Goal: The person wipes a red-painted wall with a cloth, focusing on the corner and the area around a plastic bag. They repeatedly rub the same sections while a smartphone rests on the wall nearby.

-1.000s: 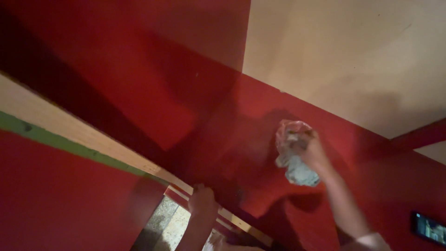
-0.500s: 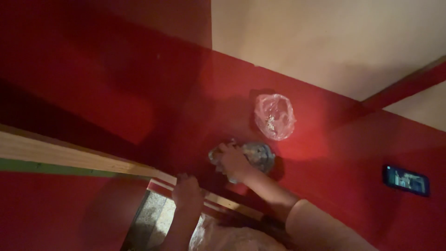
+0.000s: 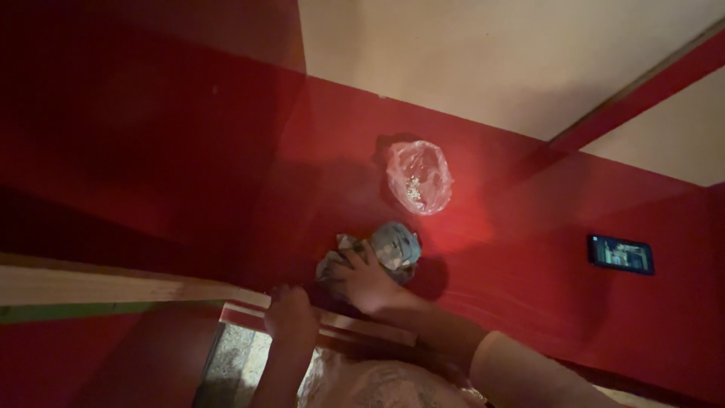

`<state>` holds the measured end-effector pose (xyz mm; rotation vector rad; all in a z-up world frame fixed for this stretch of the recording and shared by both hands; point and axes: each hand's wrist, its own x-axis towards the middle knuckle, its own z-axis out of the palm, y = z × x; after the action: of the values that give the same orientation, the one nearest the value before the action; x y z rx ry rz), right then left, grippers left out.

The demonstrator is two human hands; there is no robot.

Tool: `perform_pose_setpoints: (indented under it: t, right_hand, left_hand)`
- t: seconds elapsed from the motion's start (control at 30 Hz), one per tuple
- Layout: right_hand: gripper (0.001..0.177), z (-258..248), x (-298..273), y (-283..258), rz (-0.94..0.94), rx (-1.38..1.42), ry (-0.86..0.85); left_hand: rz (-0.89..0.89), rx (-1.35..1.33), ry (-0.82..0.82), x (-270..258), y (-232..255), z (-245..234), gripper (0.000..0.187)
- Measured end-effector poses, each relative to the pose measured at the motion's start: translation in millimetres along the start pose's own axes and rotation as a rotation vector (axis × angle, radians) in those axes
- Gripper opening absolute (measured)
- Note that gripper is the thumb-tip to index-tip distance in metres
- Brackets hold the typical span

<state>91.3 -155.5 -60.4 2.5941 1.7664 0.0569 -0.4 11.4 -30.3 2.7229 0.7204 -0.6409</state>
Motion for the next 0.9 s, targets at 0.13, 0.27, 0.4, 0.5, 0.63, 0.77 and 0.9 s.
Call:
perform_pose_setpoints:
  t: [0.13, 0.27, 0.4, 0.5, 0.63, 0.77, 0.9]
  right_hand:
    - [0.037, 5.8, -1.5, -0.7, 0.071, 0.164, -0.115]
    - [0.033, 9.4, -6.2, 1.0, 0.091, 0.257, -0.153]
    - [0.032, 17.2, -2.3, -0.9, 0.080, 0.191, -0.011]
    - [0.031, 25.8, 4.1, -2.5, 0.067, 0.118, 0.226]
    - [0.019, 34.9, 15.7, -2.8, 0.087, 0.199, 0.067]
    - [0.015, 36.2, 25.5, -7.5, 0.166, 0.189, -0.050]
    - [0.025, 22.3, 28.4, -1.5, 0.216, 0.328, -0.110]
  left_hand:
    - [-0.037, -0.021, -0.074, -3.2, 2.0, -7.6, 0.040]
    - [-0.007, 0.018, -0.010, -1.4, 1.1, -4.7, 0.034]
    - [0.002, 0.001, 0.008, 2.5, -2.3, 1.8, 0.027]
    - [0.024, -0.001, -0.031, 3.5, -5.6, 5.8, 0.022]
    - [0.051, 0.009, 0.002, 5.9, -7.9, 9.5, 0.022]
    - [0.061, 0.026, 0.070, 9.3, -8.9, 15.9, 0.020]
    - [0.036, 0.022, 0.071, 9.7, -9.2, 18.8, 0.015]
